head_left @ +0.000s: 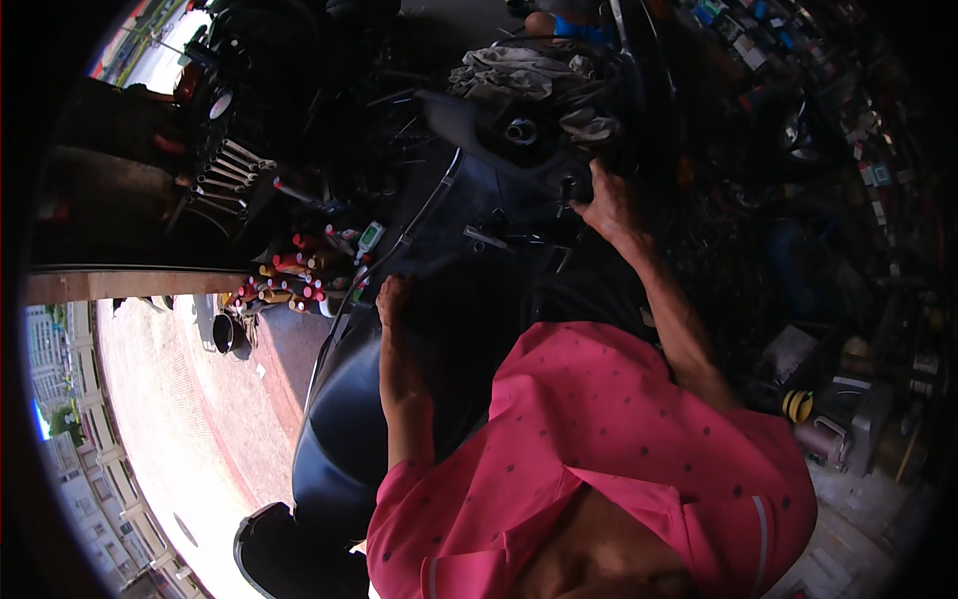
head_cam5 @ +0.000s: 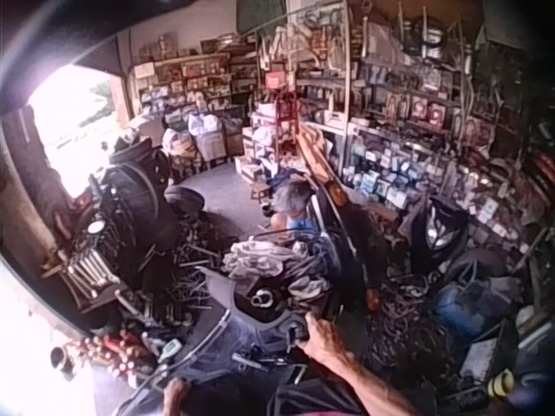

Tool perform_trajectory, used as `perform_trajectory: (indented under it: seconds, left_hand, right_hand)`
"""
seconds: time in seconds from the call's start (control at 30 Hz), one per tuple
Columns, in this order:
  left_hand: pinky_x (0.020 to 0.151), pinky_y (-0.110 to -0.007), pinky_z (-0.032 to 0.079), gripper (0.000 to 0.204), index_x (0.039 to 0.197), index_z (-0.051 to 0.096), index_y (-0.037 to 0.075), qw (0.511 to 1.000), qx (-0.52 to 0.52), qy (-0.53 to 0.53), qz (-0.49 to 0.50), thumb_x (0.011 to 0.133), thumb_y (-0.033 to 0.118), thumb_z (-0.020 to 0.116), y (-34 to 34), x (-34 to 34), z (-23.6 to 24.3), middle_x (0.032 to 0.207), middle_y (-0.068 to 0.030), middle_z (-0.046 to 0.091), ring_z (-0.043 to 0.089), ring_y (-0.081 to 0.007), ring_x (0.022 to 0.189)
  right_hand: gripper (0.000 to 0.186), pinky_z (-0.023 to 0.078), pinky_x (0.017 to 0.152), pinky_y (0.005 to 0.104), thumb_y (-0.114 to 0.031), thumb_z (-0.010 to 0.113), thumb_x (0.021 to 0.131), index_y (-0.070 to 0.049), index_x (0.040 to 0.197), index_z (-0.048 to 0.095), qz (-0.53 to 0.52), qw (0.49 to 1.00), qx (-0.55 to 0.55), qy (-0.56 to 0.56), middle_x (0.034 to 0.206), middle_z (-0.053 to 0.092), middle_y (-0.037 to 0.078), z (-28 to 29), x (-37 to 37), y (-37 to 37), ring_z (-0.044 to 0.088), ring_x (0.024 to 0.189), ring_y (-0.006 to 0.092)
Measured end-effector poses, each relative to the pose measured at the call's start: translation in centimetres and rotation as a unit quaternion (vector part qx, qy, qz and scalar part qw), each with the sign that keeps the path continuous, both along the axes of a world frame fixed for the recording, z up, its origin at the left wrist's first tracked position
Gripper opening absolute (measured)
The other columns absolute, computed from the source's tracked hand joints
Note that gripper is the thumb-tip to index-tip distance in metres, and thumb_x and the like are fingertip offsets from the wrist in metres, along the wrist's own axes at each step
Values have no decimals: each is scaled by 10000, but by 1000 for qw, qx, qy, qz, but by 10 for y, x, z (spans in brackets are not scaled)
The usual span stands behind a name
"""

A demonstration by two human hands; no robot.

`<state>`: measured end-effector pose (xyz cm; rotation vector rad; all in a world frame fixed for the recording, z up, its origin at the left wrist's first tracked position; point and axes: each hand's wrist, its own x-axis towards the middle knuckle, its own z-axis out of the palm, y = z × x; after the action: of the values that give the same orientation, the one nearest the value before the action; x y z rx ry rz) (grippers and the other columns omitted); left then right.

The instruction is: The person is repairing the front panel of a motorcycle.

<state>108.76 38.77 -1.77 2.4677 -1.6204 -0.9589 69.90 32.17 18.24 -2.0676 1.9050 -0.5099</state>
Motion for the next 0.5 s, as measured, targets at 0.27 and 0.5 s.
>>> perform_trajectory:
  seconds: [0.27,0.5]
  left_hand:
    - [843,-436,453,478,985,649,67,999,7,-25,-39,842,494,490,7,14,-16,1023,-177,629,579,-339,1007]
    - [838,-439,457,492,982,647,69,999,-14,-11,-39,846,512,480,-3,4,-13,1041,-171,625,581,-345,1002]
  right_hand:
    - [619,505,791,392,-152,785,665,56,1143,451,1,999,40,-23,978,604,256,5,2,-2,599,941,380]
    - [564,515,768,391,-129,780,664,41,1101,467,2,1000,11,-3,951,612,245,0,-2,1,613,904,373]
